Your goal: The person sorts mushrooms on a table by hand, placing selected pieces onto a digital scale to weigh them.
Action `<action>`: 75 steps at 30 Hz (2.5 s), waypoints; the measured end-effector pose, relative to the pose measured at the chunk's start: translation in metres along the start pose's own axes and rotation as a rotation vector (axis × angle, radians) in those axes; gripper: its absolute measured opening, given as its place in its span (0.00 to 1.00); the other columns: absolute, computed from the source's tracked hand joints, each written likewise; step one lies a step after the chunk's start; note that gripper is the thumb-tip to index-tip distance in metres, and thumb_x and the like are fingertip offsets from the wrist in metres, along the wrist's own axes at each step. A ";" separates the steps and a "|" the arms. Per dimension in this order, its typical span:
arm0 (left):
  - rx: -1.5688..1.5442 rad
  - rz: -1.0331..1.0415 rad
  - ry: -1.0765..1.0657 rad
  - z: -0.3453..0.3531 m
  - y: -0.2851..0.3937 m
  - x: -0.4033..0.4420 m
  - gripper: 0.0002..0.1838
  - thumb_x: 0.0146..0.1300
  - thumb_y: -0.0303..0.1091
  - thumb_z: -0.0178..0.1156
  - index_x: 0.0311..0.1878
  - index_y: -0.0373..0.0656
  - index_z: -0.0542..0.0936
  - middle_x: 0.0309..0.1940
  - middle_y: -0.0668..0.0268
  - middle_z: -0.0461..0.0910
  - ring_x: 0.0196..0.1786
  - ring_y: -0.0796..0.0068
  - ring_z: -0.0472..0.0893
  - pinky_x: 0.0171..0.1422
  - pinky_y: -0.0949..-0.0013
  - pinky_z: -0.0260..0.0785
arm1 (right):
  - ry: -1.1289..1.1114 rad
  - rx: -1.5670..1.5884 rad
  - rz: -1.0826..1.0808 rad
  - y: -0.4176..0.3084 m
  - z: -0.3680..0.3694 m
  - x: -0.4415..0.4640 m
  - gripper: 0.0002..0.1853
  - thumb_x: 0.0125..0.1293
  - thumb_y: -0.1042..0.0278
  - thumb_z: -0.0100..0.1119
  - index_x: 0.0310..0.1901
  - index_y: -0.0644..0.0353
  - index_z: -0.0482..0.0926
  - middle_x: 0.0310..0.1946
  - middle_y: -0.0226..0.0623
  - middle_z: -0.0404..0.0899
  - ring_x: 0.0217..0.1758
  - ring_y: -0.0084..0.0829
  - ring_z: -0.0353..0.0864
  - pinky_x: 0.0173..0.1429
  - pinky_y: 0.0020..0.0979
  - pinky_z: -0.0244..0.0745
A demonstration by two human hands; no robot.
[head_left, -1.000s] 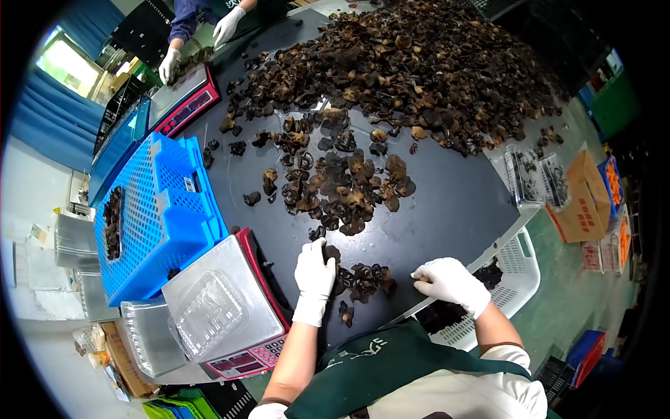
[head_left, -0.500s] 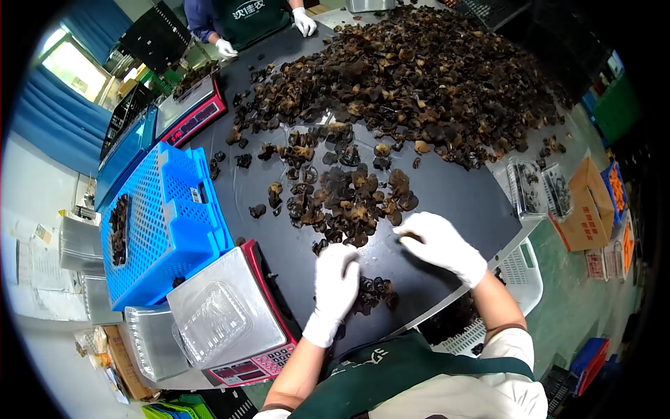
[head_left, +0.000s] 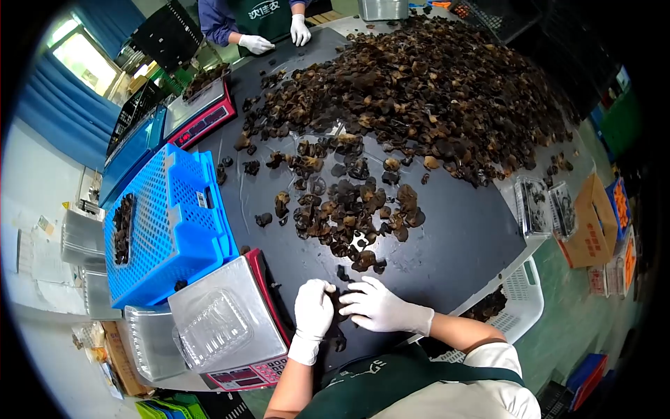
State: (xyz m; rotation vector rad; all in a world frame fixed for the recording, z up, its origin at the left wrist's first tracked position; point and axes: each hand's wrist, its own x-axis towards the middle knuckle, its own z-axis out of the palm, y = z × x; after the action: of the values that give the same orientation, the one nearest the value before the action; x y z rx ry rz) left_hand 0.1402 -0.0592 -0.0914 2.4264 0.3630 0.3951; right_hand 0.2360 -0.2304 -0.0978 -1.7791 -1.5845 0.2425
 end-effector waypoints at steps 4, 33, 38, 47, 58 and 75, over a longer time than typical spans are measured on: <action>-0.024 -0.016 0.153 0.016 -0.002 0.022 0.13 0.53 0.17 0.52 0.41 0.41 0.78 0.41 0.57 0.77 0.48 0.55 0.76 0.54 0.59 0.69 | 0.237 0.270 0.163 0.019 -0.024 0.019 0.07 0.55 0.74 0.61 0.36 0.55 0.84 0.34 0.34 0.84 0.42 0.38 0.82 0.49 0.39 0.75; -0.306 -0.398 0.029 0.001 -0.005 -0.081 0.27 0.58 0.23 0.56 0.63 0.41 0.70 0.66 0.48 0.61 0.70 0.50 0.61 0.75 0.57 0.50 | -0.051 -0.483 0.390 0.084 -0.013 0.044 0.04 0.57 0.73 0.53 0.33 0.61 0.77 0.39 0.41 0.75 0.42 0.42 0.77 0.42 0.38 0.78; -0.249 -0.303 0.082 0.000 0.001 -0.061 0.27 0.59 0.23 0.57 0.63 0.40 0.69 0.65 0.47 0.61 0.69 0.49 0.62 0.75 0.56 0.52 | 0.166 -0.059 0.509 0.097 -0.025 0.032 0.05 0.52 0.77 0.56 0.31 0.62 0.79 0.30 0.40 0.80 0.37 0.42 0.81 0.42 0.38 0.76; -0.165 -0.108 0.149 0.026 -0.008 0.002 0.28 0.57 0.21 0.54 0.64 0.39 0.70 0.61 0.50 0.69 0.65 0.50 0.66 0.71 0.55 0.58 | -0.016 -0.139 0.951 0.016 -0.141 -0.083 0.06 0.51 0.73 0.64 0.32 0.62 0.84 0.30 0.42 0.84 0.29 0.41 0.82 0.40 0.34 0.78; 0.330 0.006 0.014 0.034 0.000 0.000 0.27 0.56 0.28 0.56 0.62 0.40 0.71 0.56 0.57 0.73 0.61 0.50 0.68 0.69 0.55 0.57 | 0.116 -0.026 0.536 0.021 -0.050 -0.001 0.16 0.61 0.62 0.59 0.50 0.58 0.80 0.44 0.41 0.82 0.48 0.43 0.79 0.55 0.39 0.73; 0.053 -0.095 0.240 0.017 -0.021 0.009 0.24 0.54 0.21 0.55 0.57 0.43 0.75 0.50 0.57 0.74 0.54 0.54 0.72 0.59 0.57 0.65 | 0.206 -0.042 0.289 0.032 -0.017 0.021 0.09 0.58 0.69 0.59 0.40 0.56 0.84 0.30 0.37 0.81 0.34 0.41 0.81 0.43 0.42 0.73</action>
State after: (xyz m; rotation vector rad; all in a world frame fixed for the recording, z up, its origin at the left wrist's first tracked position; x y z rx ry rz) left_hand 0.1512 -0.0497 -0.1164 2.4062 0.5973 0.6441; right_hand 0.2755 -0.2163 -0.0991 -1.9956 -1.1961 0.1563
